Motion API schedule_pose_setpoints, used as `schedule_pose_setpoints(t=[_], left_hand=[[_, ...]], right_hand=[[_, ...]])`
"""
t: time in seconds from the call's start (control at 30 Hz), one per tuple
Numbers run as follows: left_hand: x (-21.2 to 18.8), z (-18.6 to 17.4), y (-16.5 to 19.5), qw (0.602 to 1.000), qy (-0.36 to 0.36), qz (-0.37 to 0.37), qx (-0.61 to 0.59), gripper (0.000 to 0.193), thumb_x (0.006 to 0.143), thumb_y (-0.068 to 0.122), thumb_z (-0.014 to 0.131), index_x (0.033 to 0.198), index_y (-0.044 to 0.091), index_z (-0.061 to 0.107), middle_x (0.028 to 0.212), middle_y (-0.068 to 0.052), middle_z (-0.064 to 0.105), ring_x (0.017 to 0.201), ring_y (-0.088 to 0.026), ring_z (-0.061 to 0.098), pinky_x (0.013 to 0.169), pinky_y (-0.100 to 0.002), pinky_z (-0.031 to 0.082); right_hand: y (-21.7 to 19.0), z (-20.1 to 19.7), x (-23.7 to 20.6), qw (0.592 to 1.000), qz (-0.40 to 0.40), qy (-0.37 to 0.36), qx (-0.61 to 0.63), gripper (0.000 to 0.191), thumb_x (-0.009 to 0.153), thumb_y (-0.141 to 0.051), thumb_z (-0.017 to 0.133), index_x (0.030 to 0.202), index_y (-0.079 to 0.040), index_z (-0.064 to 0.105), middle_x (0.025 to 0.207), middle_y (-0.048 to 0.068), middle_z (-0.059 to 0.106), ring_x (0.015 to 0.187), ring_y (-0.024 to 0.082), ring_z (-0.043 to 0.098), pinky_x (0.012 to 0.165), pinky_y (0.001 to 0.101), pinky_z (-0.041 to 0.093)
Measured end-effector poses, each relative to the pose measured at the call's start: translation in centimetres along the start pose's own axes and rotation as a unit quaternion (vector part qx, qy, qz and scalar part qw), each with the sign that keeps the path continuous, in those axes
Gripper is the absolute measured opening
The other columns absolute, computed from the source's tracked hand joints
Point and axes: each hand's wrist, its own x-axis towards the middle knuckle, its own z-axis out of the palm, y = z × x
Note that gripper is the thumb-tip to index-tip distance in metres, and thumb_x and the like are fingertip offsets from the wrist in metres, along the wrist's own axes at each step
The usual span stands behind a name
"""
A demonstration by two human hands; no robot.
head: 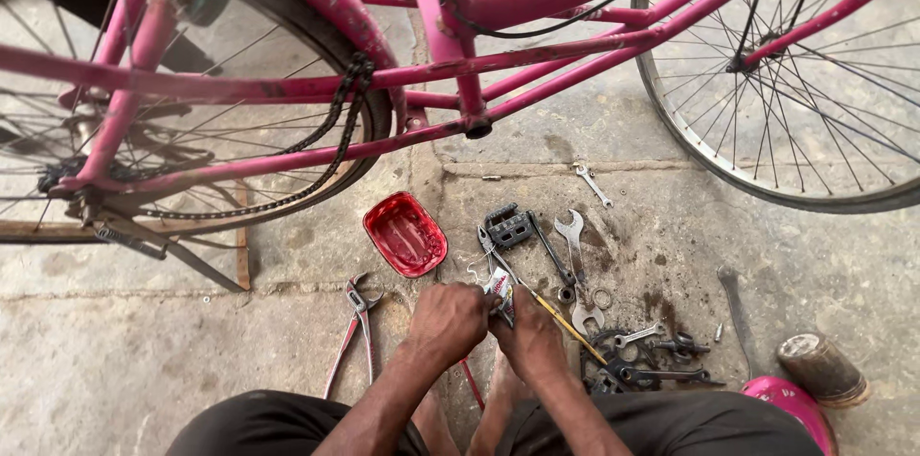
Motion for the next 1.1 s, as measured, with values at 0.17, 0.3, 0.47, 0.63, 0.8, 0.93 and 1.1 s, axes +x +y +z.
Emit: schedule_pose_setpoints(t=[0.17,0.3,0.47,0.63,0.8,0.93,1.1], left_hand=[[-0.3,0.8,0.5,0.998,-0.050,0.036,0.017,0.027,0.096,0.022,0.059,0.074,0.013,0.073,0.060,-0.007,0.063,0.051,-0.021,0.061,0.046,-0.043,0.049],[-0.2,0.9,0.6,0.998,-0.029,0.053,0.009,0.037,0.102,0.019,0.055,0.068,0.010,0.067,0.055,-0.005,0.058,0.047,-0.017,0.054,0.045,-0.040,0.048],[0.5,0.5,0.2,0.994,0.100,0.029,-0.028,0.033,0.098,0.035,0.061,0.075,0.011,0.066,0.071,-0.009,0.064,0.061,-0.024,0.062,0.056,-0.043,0.052],[1.4,-0.3,-0.7,0.979,0.187,-0.019,-0.077,0.076,0.078,0.059,0.077,0.120,-0.003,0.067,0.104,-0.022,0.069,0.086,-0.033,0.072,0.070,-0.046,0.059],[2.4,-1.1,-1.7,0.971,-0.058,-0.163,-0.166,0.061,0.083,0.060,0.071,0.110,0.005,0.072,0.098,-0.013,0.071,0.090,-0.026,0.073,0.085,-0.045,0.059],[3.0,-1.4,-2.4,0.959,-0.153,-0.149,-0.189,0.052,0.085,0.056,0.074,0.109,0.009,0.070,0.093,-0.012,0.073,0.087,-0.023,0.070,0.085,-0.042,0.056],[3.6,-1.2,-3.1,0.910,-0.046,-0.165,-0.377,0.039,0.090,0.045,0.067,0.088,0.006,0.072,0.076,-0.007,0.073,0.068,-0.019,0.068,0.067,-0.039,0.057]], right_hand=[[-0.1,0.5,-0.4,0.999,0.020,-0.034,0.011,0.020,0.099,-0.023,0.048,0.105,-0.005,0.046,0.066,0.006,0.060,0.058,0.021,0.064,0.050,0.0417,0.058],[0.1,0.7,-0.4,0.990,0.116,-0.057,0.060,0.063,0.115,-0.040,0.029,0.075,-0.003,0.060,0.064,0.012,0.056,0.058,0.027,0.058,0.060,0.0392,0.053],[0.2,0.0,1.0,0.977,0.013,0.032,0.211,0.027,0.102,-0.030,0.047,0.095,-0.008,0.061,0.070,0.007,0.067,0.066,0.020,0.068,0.061,0.0402,0.056],[-0.2,-1.3,1.3,0.995,-0.041,-0.030,0.085,0.016,0.094,-0.020,0.067,0.106,-0.009,0.071,0.091,0.011,0.075,0.080,0.024,0.077,0.072,0.0403,0.065],[-1.2,-2.2,0.4,0.991,-0.041,-0.074,0.109,0.044,0.082,-0.025,0.079,0.122,-0.012,0.067,0.093,0.010,0.078,0.083,0.023,0.079,0.078,0.0402,0.064],[-0.4,-3.0,0.9,0.994,0.002,-0.082,0.070,0.062,0.081,-0.037,0.079,0.137,-0.017,0.060,0.100,0.012,0.075,0.084,0.023,0.077,0.079,0.0400,0.063],[2.0,-3.3,1.6,0.978,0.030,-0.128,0.162,0.050,0.092,-0.045,0.066,0.131,-0.012,0.064,0.103,0.014,0.076,0.090,0.023,0.075,0.078,0.0404,0.063]])
